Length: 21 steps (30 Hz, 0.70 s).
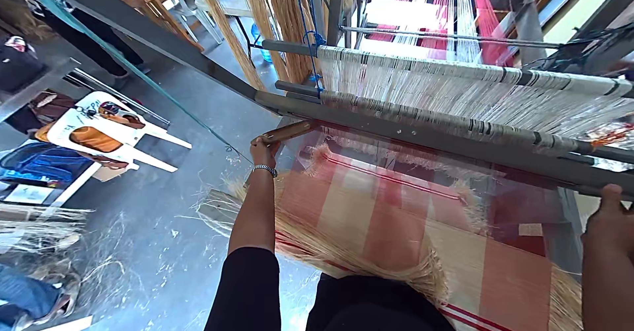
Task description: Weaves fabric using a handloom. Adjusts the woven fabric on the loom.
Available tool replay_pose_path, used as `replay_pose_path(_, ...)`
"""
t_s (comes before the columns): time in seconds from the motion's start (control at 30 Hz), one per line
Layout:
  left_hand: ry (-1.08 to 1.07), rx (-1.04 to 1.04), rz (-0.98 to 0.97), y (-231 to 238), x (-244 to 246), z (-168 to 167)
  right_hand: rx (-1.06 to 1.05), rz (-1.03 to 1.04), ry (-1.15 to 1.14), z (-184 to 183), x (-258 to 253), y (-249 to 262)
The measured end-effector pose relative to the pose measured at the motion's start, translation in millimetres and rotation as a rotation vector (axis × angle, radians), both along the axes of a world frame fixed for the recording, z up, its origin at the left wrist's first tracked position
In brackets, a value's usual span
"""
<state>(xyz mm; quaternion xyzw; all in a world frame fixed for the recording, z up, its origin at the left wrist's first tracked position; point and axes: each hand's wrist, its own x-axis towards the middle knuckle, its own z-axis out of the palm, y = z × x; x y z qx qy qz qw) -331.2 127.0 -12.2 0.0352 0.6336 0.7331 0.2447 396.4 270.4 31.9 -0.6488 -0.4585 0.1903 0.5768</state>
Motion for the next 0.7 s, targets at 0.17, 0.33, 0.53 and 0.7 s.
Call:
replay_pose_path(0.17,-0.078,0.040,-0.003,35.3,18.9,-12.1,-0.455,-0.109,0.209,-13.2,31.4,-1.8)
replay_pose_path(0.33,0.297,-0.345,-0.624,40.0,55.8,8.7,-0.669,0.154,0.340,-10.1,38.7,2.5)
replay_pose_path(0.53,0.656,-0.722,-0.673,35.9,54.8,16.1,-0.702,0.302,0.529,-11.9,38.1,7.2)
replay_pose_path(0.7,1.001,-0.480,-0.567,36.2,151.6,36.8,-0.670,0.299,0.577,-23.9,37.0,17.0)
